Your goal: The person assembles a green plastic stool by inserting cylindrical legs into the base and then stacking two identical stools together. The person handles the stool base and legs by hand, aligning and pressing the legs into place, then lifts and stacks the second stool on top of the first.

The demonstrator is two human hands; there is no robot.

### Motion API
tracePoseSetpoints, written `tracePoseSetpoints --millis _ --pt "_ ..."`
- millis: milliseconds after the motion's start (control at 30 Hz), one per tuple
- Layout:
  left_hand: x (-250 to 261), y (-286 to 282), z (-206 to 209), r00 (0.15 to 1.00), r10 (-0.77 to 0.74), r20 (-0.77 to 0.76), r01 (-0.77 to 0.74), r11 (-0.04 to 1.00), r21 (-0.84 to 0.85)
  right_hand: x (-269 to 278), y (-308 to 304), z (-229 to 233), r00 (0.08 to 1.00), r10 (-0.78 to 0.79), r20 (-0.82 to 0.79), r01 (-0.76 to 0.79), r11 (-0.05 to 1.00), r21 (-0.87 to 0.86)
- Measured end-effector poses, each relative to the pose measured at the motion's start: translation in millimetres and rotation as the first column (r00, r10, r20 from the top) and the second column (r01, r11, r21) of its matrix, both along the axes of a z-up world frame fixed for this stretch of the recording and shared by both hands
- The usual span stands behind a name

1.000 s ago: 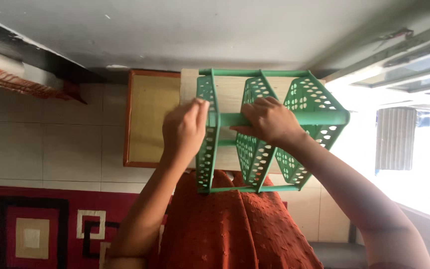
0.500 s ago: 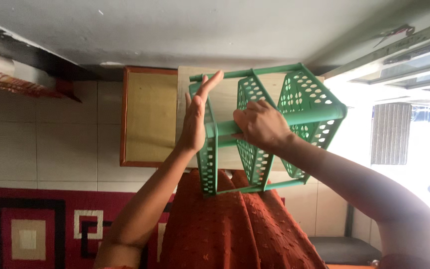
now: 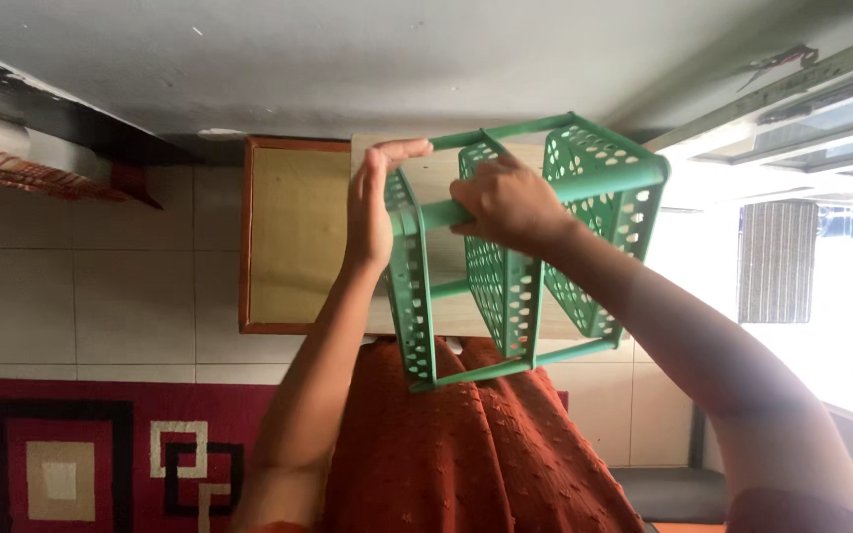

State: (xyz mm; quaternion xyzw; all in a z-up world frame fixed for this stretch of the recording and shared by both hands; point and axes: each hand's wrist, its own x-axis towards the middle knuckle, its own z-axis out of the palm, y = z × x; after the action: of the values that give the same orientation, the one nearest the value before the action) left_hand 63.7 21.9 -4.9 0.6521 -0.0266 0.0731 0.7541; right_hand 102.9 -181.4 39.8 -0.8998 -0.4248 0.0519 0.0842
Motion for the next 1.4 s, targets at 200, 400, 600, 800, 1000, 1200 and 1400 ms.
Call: tracePoseSetpoints --millis 200,400,600,800,1000,1200,1400 --pt "-4 8 -13 0.988 -0.126 0.092 0.080 0.915 0.397 15 -7 -3 0.997 0.018 0.068 -0.025 0.995 0.099" --pt "28 -4 -30 0.979 -0.183 0.093 0.147 0.940 0.307 18 -17 4 0.986 -0.127 0.107 0.098 0.966 0.241" --pt "51 -10 -49 0.984 -0.176 -0.019 0.174 0.940 0.294 -34 -73 -31 0.818 -0.575 -0.017 0.487 0.677 0.552" --pt "71 -14 -64 0.981 -0.189 0.052 0.166 0.942 0.293 -92 -102 -109 0.533 -0.548 -0.645 0.839 0.440 0.320" --pt "75 -18 -63 0.983 -0.177 -0.045 0.182 0.939 0.291 -106 -89 -122 0.441 -0.502 -0.744 0.897 0.262 0.355" --pt "-2 -8 -72 0.998 -0.039 -0.050 0.055 0.922 0.384 -99 -83 -110 0.455 -0.580 -0.675 0.890 0.324 0.321" --pt "-76 0 -86 0.915 -0.134 -0.381 0.246 0.932 0.265 -95 -80 -119 0.352 -0.530 -0.771 0.934 0.256 0.250"
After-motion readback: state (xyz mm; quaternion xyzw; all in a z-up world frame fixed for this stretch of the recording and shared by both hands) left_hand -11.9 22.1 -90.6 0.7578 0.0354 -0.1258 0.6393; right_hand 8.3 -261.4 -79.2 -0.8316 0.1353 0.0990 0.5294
